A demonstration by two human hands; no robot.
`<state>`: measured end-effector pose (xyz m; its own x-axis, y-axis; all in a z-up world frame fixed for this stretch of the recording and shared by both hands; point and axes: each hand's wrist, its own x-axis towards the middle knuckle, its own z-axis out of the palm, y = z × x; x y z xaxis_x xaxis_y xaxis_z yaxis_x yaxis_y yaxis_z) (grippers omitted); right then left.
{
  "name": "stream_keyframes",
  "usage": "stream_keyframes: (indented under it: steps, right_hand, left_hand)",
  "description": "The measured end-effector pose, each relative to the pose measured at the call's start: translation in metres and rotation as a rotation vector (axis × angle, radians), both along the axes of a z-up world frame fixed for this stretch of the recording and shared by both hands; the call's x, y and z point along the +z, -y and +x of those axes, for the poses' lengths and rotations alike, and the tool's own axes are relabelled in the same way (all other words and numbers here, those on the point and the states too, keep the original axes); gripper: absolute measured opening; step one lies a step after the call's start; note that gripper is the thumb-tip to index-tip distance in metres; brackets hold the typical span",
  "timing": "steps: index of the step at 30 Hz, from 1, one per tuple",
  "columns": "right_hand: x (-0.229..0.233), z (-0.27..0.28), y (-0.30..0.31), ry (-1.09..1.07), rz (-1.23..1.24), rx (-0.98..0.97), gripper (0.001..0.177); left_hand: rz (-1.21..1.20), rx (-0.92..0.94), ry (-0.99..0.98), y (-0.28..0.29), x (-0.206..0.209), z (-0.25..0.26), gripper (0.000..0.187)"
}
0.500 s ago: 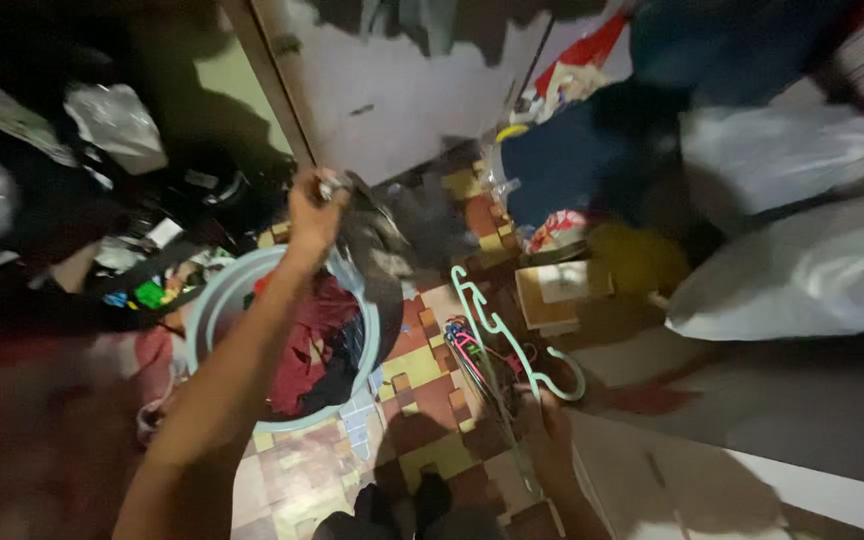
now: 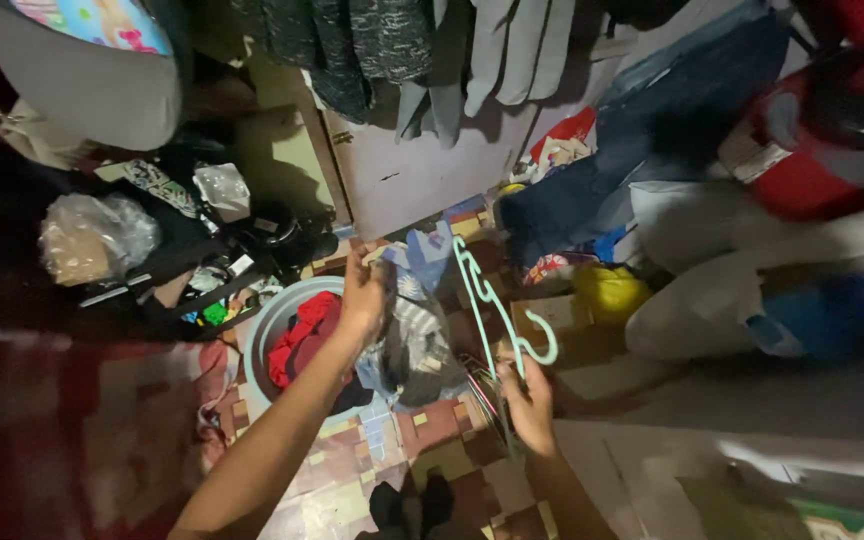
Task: Hanging a shirt on a plastic hanger and placing it inside a closet.
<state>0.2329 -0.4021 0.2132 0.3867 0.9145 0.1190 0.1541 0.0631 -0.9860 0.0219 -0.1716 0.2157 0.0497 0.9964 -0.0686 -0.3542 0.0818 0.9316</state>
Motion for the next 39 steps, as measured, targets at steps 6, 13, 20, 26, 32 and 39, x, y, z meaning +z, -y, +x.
stream_keyframes:
  steps: [6, 13, 20, 26, 32, 39]
  right_hand:
    - [0.033, -0.043, -0.030, -0.169, -0.082, 0.034, 0.046]
    - [0.034, -0.066, -0.057, 0.277, 0.110, -0.015, 0.048]
    - [0.038, -0.030, -0.086, 0.123, 0.032, 0.139, 0.021]
    - [0.104, -0.001, -0.109, 0.165, 0.066, 0.248, 0.017]
    - [0.131, 0.033, -0.121, 0.225, 0.111, 0.200, 0.016]
    - [0.140, 0.065, -0.106, 0.288, 0.135, 0.094, 0.019]
  left_hand:
    - [-0.128, -0.123, -0.121, 0.059, 0.003, -0.006, 0.023]
    - [-0.333, -0.160, 0.129, 0.110, 0.088, -0.007, 0.030]
    - [0.159, -0.259, -0.434, 0.110, 0.083, -0.038, 0.032]
    - [0.285, -0.410, -1.163, 0.107, 0.118, -0.048, 0.033]
    - [0.527, -0.339, -1.286, 0.098, 0.093, -0.072, 0.041]
    - [0.146, -0.243, -1.327, 0.090, 0.083, -0.095, 0.031]
